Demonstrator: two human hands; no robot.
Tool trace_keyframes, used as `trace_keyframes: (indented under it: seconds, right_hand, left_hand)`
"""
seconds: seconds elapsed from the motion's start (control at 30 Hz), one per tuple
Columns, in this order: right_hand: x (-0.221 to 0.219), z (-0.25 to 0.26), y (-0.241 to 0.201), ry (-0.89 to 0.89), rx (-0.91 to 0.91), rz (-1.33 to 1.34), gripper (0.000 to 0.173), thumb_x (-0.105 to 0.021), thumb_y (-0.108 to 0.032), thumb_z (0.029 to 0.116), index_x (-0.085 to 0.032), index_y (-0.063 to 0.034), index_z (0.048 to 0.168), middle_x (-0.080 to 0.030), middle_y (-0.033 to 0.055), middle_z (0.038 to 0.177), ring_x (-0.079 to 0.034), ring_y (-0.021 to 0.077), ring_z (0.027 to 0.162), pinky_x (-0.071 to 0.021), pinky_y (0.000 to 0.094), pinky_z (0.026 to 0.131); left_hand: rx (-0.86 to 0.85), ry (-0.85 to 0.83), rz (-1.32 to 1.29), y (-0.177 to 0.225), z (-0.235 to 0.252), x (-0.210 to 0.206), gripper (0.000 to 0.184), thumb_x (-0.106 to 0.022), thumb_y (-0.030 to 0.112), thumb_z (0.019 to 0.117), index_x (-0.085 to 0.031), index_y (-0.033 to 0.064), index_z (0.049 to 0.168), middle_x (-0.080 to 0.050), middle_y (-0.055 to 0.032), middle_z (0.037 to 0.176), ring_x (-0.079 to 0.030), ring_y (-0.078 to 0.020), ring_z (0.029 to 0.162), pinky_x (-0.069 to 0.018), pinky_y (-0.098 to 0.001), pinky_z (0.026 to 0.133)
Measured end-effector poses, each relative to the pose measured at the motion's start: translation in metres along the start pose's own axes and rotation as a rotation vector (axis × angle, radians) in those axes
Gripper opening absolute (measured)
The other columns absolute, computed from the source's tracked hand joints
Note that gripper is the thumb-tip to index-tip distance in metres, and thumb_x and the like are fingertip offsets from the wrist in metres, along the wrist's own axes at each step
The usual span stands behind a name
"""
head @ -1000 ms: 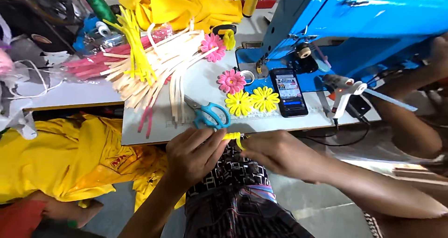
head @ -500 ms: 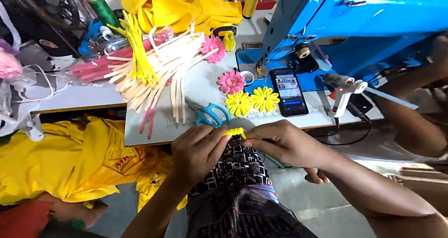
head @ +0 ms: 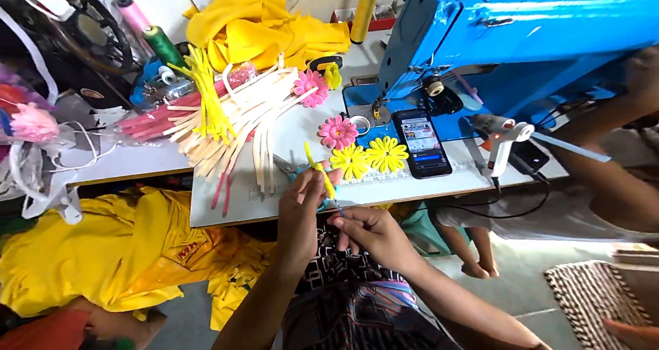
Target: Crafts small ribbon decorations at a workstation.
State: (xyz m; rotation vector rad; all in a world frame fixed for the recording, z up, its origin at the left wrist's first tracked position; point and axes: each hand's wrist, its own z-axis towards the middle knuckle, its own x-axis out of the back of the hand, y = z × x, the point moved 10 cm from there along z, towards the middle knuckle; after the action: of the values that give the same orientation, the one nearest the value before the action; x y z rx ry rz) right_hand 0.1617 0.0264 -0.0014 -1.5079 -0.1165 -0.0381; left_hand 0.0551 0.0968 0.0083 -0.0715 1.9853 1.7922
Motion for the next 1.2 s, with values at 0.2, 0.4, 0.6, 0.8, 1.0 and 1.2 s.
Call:
trace_keyframes:
  seconds: [0.2, 0.4, 0.6, 0.8, 1.0, 1.2]
  right_hand:
    - [-0.003, -0.004, -0.004, 0.005, 0.001, 0.082, 0.02, -0.056, -0.013, 0.1051, -0.071, -0.0004, 0.104, -0.069, -0.0094, 0.07, -0.057, -0.0067, 0.055, -0.0477, 0.011, 0.052]
    - [0.001, 0.003, -0.006, 0.035, 0.011, 0.16, 0.019, -0.055, -0.013, 0.1054, -0.068, -0.003, 0.097, -0.069, -0.0085, 0.07, -0.059, -0.0051, 0.054, -0.0478, 0.012, 0.05]
    - [0.002, -0.004, -0.015, -0.158, 0.136, -0.233, 0.034, -0.058, -0.029, 0.1045, -0.074, 0.0008, 0.109, -0.075, 0.0017, 0.087, -0.067, 0.0004, 0.073, -0.0571, 0.0191, 0.069]
    - [0.066, 0.017, -0.059, 0.046, 0.416, -0.583, 0.033, -0.064, -0.02, 0.0995, -0.069, -0.0025, 0.127, -0.071, 0.007, 0.114, -0.067, 0.0082, 0.093, -0.0568, 0.0244, 0.079]
    - [0.043, 0.017, -0.053, -0.064, 0.56, -0.597, 0.018, -0.064, -0.014, 0.0988, -0.078, -0.0024, 0.099, -0.074, 0.0041, 0.091, -0.068, 0.0083, 0.089, -0.0553, 0.0232, 0.083]
    - [0.012, -0.022, -0.089, -0.13, 0.758, -1.027, 0.026, -0.05, -0.01, 0.1041, -0.075, -0.0059, 0.113, -0.07, 0.0089, 0.081, -0.064, 0.0225, 0.071, -0.0499, 0.0339, 0.062]
  left_hand:
    - [-0.005, 0.046, -0.02, 0.001, 0.001, 0.002, 0.021, -0.049, 0.008, 0.1059, -0.07, 0.0033, 0.107, -0.076, -0.0071, 0.094, -0.074, -0.015, 0.087, -0.0602, -0.0305, 0.085]
    - [0.02, -0.028, 0.025, -0.009, -0.01, -0.011, 0.02, -0.047, 0.005, 0.1056, -0.067, 0.0024, 0.104, -0.076, -0.0048, 0.089, -0.073, -0.0103, 0.082, -0.0605, -0.0247, 0.077]
    - [-0.004, -0.199, 0.217, -0.001, -0.007, -0.006, 0.023, -0.046, 0.008, 0.1056, -0.067, 0.0011, 0.112, -0.07, 0.0007, 0.086, -0.069, -0.0095, 0.083, -0.0596, -0.0289, 0.083]
    - [0.17, -0.566, 0.303, -0.003, -0.016, -0.017, 0.025, -0.038, 0.013, 0.1082, -0.064, 0.0098, 0.107, -0.058, 0.0107, 0.075, -0.055, 0.0023, 0.064, -0.0474, -0.0132, 0.061]
    - [-0.019, -0.569, 0.423, 0.01, -0.015, -0.022, 0.023, -0.043, 0.015, 0.1078, -0.065, 0.0094, 0.105, -0.053, 0.0129, 0.076, -0.049, 0.0056, 0.068, -0.0422, -0.0117, 0.064]
    - [-0.46, -0.326, 1.115, 0.029, -0.021, -0.02, 0.027, -0.05, 0.021, 0.1055, -0.07, 0.003, 0.108, -0.069, -0.0071, 0.088, -0.066, -0.0155, 0.074, -0.0557, -0.0338, 0.066]
